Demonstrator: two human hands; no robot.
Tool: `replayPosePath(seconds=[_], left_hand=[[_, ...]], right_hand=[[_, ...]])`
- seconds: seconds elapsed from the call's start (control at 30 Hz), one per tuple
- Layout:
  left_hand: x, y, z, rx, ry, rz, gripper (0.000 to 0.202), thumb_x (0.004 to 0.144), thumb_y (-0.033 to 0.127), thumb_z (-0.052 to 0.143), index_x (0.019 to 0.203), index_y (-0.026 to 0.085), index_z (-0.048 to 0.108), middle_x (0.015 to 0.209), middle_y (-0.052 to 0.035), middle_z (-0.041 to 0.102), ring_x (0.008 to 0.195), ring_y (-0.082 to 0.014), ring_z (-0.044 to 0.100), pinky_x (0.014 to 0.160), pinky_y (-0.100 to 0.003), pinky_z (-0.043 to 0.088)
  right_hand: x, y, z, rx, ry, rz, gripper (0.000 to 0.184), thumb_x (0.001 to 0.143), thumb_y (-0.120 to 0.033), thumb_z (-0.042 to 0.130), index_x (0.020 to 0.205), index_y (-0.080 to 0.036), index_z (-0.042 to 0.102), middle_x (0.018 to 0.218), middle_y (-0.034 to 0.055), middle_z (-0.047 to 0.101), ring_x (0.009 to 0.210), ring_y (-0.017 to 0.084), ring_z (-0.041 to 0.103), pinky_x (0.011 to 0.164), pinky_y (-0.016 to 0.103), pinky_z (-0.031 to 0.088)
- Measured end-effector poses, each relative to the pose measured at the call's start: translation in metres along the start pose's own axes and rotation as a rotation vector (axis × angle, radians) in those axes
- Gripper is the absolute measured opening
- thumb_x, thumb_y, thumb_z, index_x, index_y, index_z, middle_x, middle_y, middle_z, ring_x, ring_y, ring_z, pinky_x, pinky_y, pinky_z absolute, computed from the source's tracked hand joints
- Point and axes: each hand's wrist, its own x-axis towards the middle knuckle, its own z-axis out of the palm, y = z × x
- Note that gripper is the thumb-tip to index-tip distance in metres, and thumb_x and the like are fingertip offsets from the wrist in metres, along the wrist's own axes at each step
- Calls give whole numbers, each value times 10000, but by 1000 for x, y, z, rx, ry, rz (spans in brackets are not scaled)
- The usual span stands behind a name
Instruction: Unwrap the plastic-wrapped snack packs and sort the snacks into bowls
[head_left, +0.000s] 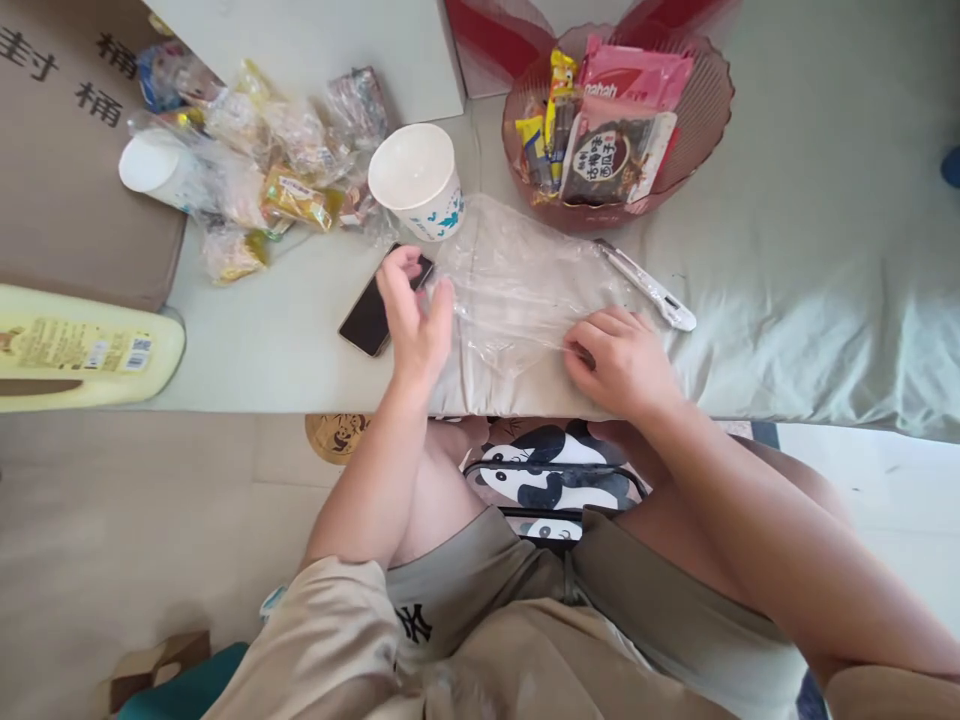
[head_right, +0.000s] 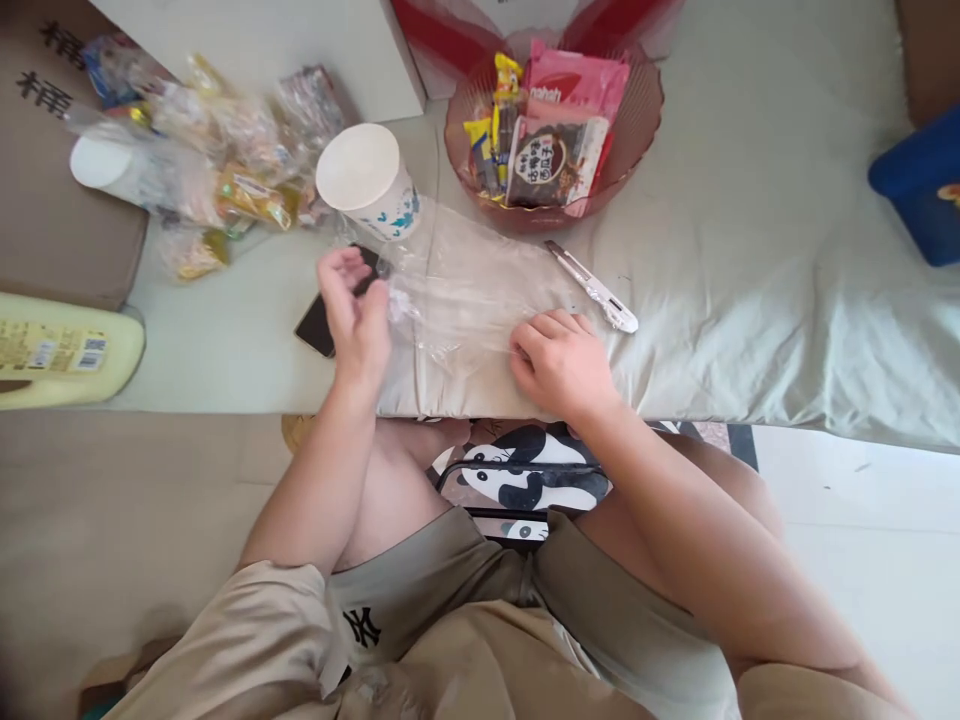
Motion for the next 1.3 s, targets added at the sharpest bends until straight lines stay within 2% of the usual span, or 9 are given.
replayPosePath(seconds=[0.1, 0.2, 0.27, 0.4, 0.53, 0.73, 1.07, 1.2, 1.3], left_hand=[[-9, 16, -4, 223, -261, 328, 494, 723, 571, 721, 1077, 245, 609, 1153, -91, 603, 1175, -303, 554, 1062, -476, 430], [-10, 22, 0, 384, -645, 379, 464, 663, 440, 794, 1065, 247, 663, 1231, -102, 627, 1228, -330, 550, 1119, -502, 396], [-5, 18, 5, 431, -738, 363, 405, 712, 329, 753, 1099, 237, 673, 1258, -102, 646, 1238, -312, 565, 1114, -488, 412], [4, 4, 9, 478, -648, 325, 262, 776, 175, 616, 1017, 228, 704, 1054, -70, 740, 1053, -264, 664, 1008, -447, 483], [9, -4, 6, 462, -493, 260, 238, 746, 157, 610, 945, 219, 723, 991, -62, 760, 960, -249, 688, 924, -394, 507], [8, -9, 2, 165, -302, -1, 120, 769, 268, 671, 867, 207, 703, 817, -18, 726, 778, -173, 660, 781, -281, 512], [19, -6, -2, -401, -4, -270, 362, 694, 427, 804, 687, 212, 513, 561, 57, 465, 507, -79, 446, 528, -207, 400], [24, -6, -10, -552, -12, -313, 439, 634, 431, 850, 710, 222, 470, 533, 81, 383, 506, -80, 437, 536, -215, 396], [23, -4, -13, -584, -51, -336, 417, 648, 414, 851, 755, 226, 494, 562, 75, 434, 534, -88, 490, 552, -219, 423]], right_hand=[[6, 2, 1, 16, 35, 41, 185, 913, -213, 484, 788, -211, 620, 753, 67, 687, 822, 251, 586, 747, 379, 345], [11, 8, -2, 44, 58, 76, 126, 861, -214, 514, 770, -213, 602, 738, 69, 677, 800, 255, 581, 742, 376, 341], [11, 15, -6, 48, 92, 125, 82, 814, -213, 532, 758, -215, 591, 728, 70, 663, 773, 253, 573, 738, 371, 347], [6, 25, -16, 54, 149, 223, 62, 759, -206, 528, 703, -227, 545, 671, 54, 631, 688, 231, 549, 698, 356, 353], [2, 28, -20, 74, 180, 243, 74, 749, -196, 521, 684, -231, 519, 658, 44, 626, 669, 226, 557, 679, 348, 363], [3, 23, -17, 75, 174, 247, 92, 836, -205, 505, 781, -229, 575, 740, 63, 669, 737, 247, 599, 688, 354, 384], [4, 21, -18, 198, 313, 302, 86, 864, -238, 527, 836, -245, 608, 808, 48, 714, 703, 213, 644, 682, 341, 463], [1, 27, -20, 390, 342, 371, 69, 869, -299, 581, 856, -246, 622, 780, 24, 704, 708, 200, 661, 679, 330, 503], [-2, 32, -22, 539, 355, 386, 138, 882, -378, 611, 876, -242, 633, 769, 19, 698, 710, 194, 666, 695, 337, 534]])
